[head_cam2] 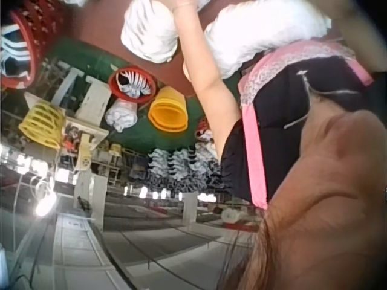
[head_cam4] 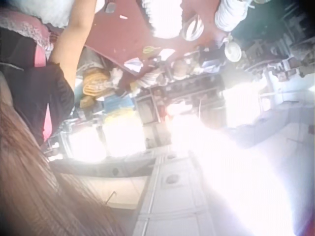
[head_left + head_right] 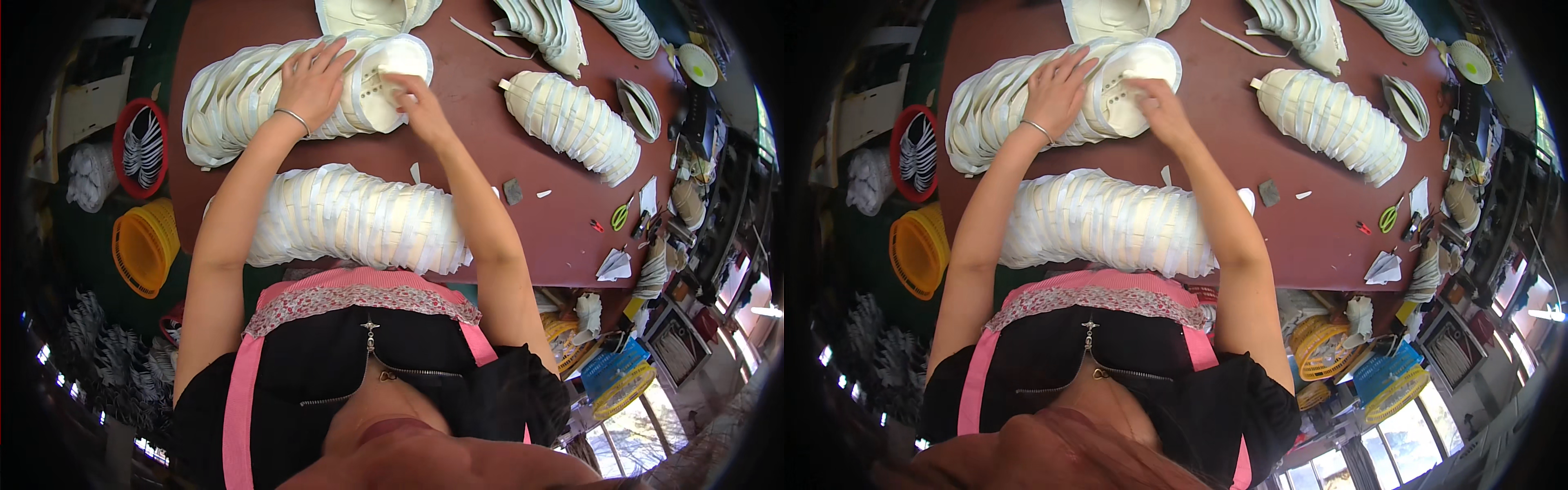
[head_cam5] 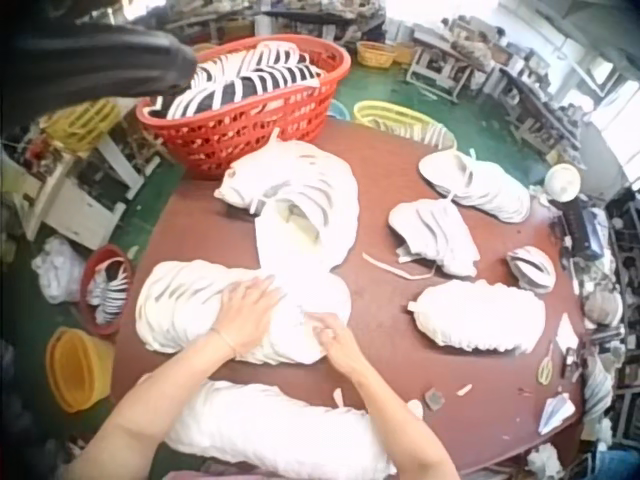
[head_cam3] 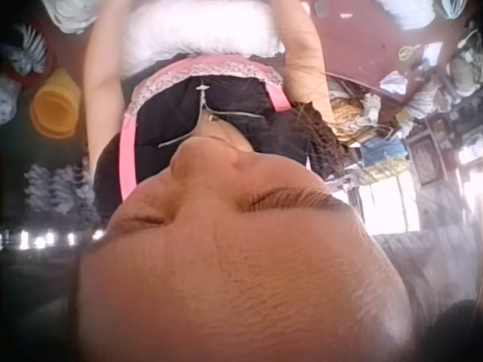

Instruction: Counting and sorting shoe uppers into organized stacks and recording the counts on a notepad.

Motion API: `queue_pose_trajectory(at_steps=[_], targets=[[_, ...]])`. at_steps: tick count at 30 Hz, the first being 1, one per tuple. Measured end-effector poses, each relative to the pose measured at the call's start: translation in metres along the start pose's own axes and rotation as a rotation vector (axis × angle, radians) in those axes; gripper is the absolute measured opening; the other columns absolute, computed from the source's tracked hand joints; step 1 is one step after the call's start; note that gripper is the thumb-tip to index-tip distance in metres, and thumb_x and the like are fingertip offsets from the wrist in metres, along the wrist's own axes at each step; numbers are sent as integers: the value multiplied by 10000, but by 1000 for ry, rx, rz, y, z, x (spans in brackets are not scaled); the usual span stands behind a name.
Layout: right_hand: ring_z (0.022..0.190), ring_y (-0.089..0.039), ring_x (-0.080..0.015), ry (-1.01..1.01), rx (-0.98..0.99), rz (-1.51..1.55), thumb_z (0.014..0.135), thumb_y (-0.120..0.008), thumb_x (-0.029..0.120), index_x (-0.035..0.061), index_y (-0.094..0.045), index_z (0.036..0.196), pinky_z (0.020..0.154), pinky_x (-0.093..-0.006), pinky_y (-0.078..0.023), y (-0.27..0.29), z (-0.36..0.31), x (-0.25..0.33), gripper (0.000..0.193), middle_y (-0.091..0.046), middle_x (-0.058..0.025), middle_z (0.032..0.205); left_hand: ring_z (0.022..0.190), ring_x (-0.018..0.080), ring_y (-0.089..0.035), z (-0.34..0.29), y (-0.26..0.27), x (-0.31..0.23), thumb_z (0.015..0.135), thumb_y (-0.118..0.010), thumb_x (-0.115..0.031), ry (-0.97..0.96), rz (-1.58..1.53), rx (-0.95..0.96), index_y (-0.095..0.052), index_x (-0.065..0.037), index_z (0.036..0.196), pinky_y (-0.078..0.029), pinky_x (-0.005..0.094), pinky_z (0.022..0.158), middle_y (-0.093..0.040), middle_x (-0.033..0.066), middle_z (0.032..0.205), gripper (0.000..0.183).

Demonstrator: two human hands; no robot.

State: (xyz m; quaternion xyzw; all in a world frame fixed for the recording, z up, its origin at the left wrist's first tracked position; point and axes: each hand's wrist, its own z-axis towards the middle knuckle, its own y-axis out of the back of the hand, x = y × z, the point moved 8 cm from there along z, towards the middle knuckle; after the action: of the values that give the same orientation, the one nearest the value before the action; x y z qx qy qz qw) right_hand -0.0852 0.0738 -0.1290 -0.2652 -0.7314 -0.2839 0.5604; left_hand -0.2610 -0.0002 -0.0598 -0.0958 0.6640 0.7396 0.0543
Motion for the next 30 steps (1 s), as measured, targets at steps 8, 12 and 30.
queue_pose_trajectory(at_steps=[8,12,30], targets=[[977,-614,-377,0,-88,-411,886,-689,258,1,-692,1004,862,-420,-500,-17,3,30,283,-628,-196,1132,1382,267,-406,3,-2,10,919,-509,-130,-51,-92,49,-508,-196,1410,-271,474,1134,-429,14,1521,496],[863,-660,-404,67,-340,-681,894,-671,232,-7,-587,1164,744,-453,-536,12,-3,52,370,-666,-200,1062,1385,269,-402,2,5,14,913,-506,-115,-53,-191,62,-510,-201,1412,-266,478,1138,-439,22,1513,506],[1044,-647,-394,-135,-165,-549,728,-823,300,-39,-494,1267,868,-470,-521,-3,21,-10,717,-639,-252,1178,1375,272,-405,10,-5,11,909,-539,-119,8,-108,19,-551,-247,1369,-272,475,1126,-460,20,1490,478]])
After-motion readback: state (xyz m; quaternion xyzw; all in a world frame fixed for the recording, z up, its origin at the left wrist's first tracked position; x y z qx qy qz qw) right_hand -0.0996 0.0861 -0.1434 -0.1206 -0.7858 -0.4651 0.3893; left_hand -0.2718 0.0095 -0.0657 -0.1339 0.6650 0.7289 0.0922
